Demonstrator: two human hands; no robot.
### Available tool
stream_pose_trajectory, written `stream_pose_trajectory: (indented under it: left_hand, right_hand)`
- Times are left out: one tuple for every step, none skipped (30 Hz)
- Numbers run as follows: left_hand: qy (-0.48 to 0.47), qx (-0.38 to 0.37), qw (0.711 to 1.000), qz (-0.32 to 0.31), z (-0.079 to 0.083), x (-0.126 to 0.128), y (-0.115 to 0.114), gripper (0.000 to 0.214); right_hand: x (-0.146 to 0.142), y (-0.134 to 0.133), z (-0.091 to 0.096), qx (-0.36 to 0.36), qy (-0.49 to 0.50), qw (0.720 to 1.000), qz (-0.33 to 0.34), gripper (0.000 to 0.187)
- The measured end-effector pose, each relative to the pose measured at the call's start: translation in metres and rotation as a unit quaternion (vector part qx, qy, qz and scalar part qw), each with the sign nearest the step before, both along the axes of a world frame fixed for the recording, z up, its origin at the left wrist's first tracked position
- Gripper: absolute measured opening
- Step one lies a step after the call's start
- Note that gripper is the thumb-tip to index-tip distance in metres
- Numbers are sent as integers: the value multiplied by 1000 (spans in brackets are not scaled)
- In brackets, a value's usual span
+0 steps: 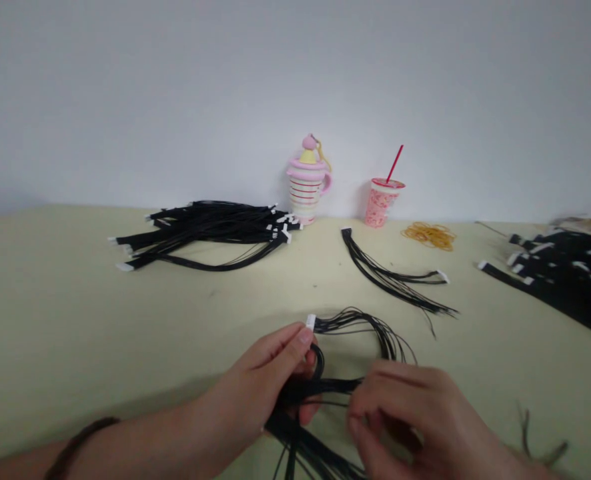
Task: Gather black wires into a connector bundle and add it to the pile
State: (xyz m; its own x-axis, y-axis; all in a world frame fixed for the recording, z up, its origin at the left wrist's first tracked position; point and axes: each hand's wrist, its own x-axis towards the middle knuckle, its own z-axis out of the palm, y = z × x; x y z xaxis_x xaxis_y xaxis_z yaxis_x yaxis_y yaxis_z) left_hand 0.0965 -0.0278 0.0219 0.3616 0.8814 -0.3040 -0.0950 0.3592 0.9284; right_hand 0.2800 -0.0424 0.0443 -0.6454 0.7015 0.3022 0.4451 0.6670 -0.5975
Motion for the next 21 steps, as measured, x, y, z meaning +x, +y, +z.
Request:
stream_pose_trajectory:
  left_hand:
    - [3, 0, 1000, 2, 0, 0, 0, 32]
    - [3, 2, 1000, 4, 0, -1, 0, 32]
    - [2, 6, 1000, 8, 0, -1, 0, 31]
    - [1, 9, 1000, 9, 0, -1, 0, 31]
    - [1, 12, 1000, 8, 0, -1, 0, 31]
    - [3, 14, 1000, 5, 0, -1, 0, 31]
    - [7, 18, 1000, 0, 0, -1, -1, 31]
    - [16, 24, 1000, -8, 1, -1, -2, 31]
    - [24, 31, 999, -16, 1, -1, -2, 31]
    - [28, 36, 999, -26, 1, -1, -3, 31]
    - [30, 38, 998, -33, 0, -1, -4, 30]
    - [29, 35, 998, -41, -1, -2, -5, 30]
    - [27, 30, 998, -47, -2, -2, -5, 31]
    - [26, 26, 998, -49, -2, -2, -6, 31]
    - [26, 25, 998, -47, -3, -2, -7, 32]
    - [28, 25, 998, -41, -3, -2, -7, 32]
    - [28, 26, 999, -34, -3, -2, -7, 31]
    - [26, 28, 999, -29, -3, -1, -7, 31]
    - [24, 31, 999, -26, -3, -1, -7, 31]
    - [24, 33, 999, -26, -2, 0, -6, 30]
    - [26, 37, 999, -28, -2, 0, -6, 31]
  right_hand:
    - [-3, -1, -1, -44, -25, 999, 9, 19]
    - [-6, -1, -2, -80, -39, 996, 16, 22]
    - [-6, -1, -4, -103, -32, 994, 22, 25]
    - [-6, -1, -7, -121, -14, 992, 23, 26]
    - [-5, -1, -9, -137, 10, 990, 20, 26]
    - [-4, -2, -12, -153, 37, 988, 15, 25]
    - [-2, -3, -14, -174, 59, 983, 12, 23]
    - [-1, -4, -16, -200, 74, 977, 7, 21]
    - [0, -6, -18, -231, 84, 969, 6, 20]
    - [1, -7, -20, -266, 91, 960, 6, 20]
    - [1, -7, -21, -300, 95, 949, 5, 21]
    - [1, -7, -22, -332, 99, 938, 3, 22]
    - [0, -6, -23, -357, 101, 929, 0, 22]
    - [-1, -5, -23, -377, 99, 921, -4, 21]
    - [-1, -3, -23, -391, 91, 916, -4, 20]
    - [-1, -1, -22, -397, 77, 914, -3, 19]
    - [-1, 1, -20, -395, 59, 917, 2, 18]
    - [0, 3, -18, -385, 41, 922, 9, 17]
    - [2, 4, -15, -370, 24, 929, 15, 16]
    - [3, 5, -13, -352, 14, 935, 22, 16]
    - [5, 5, -10, -334, 11, 942, 27, 15]
